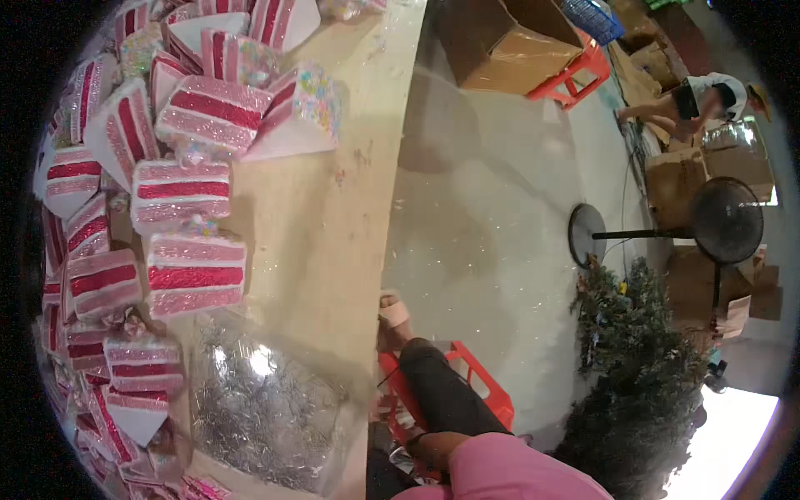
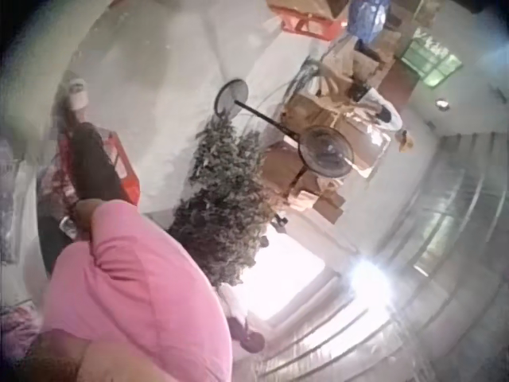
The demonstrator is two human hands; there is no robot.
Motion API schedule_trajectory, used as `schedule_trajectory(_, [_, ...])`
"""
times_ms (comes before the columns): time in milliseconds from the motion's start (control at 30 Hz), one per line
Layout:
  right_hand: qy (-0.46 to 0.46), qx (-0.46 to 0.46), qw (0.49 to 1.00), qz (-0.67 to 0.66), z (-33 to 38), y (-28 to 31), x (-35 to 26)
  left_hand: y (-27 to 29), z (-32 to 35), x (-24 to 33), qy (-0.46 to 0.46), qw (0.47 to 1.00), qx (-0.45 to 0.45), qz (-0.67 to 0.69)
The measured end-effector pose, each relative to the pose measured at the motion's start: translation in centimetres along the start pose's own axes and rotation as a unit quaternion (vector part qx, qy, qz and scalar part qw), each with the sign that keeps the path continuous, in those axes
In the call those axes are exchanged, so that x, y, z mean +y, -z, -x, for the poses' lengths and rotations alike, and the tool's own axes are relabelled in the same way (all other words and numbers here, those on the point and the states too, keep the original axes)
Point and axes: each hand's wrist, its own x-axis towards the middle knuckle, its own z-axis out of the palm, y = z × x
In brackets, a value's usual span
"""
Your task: Manually sort and organize small triangular gift packages and pink sachets on a large work table.
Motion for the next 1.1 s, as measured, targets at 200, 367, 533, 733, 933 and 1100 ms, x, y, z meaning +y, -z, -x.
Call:
schedule_trajectory(200, [-0.013, -0.004, 1.0, -0.003, -1.0, 0.3, 1.2, 0.8, -1.6, -1.4, 0.026, 0.999, 0.02, 0.003])
schedule_trajectory(367, [-0.022, -0.023, 0.999, 0.021, -0.8, 2.8, 1.7, 1.7, -0.9, -2.2, 0.021, 0.998, 0.049, 0.028])
schedule_trajectory(533, [-0.048, -0.063, 0.994, 0.076, 0.0, 5.7, 2.9, 2.2, 1.0, -4.2, -0.004, 0.995, 0.06, 0.075])
schedule_trajectory(733, [-0.049, -0.113, 0.976, 0.18, -1.5, 9.7, 3.5, 0.6, 4.6, -8.9, -0.01, 0.984, 0.109, 0.141])
schedule_trajectory(933, [-0.026, -0.128, 0.956, 0.263, -3.9, 11.2, 4.2, -4.0, 7.4, -14.5, 0.006, 0.964, 0.181, 0.197])
schedule_trajectory(1100, [0.005, -0.119, 0.943, 0.312, -4.8, 10.9, 4.2, -8.3, 9.2, -17.9, -0.007, 0.953, 0.218, 0.209])
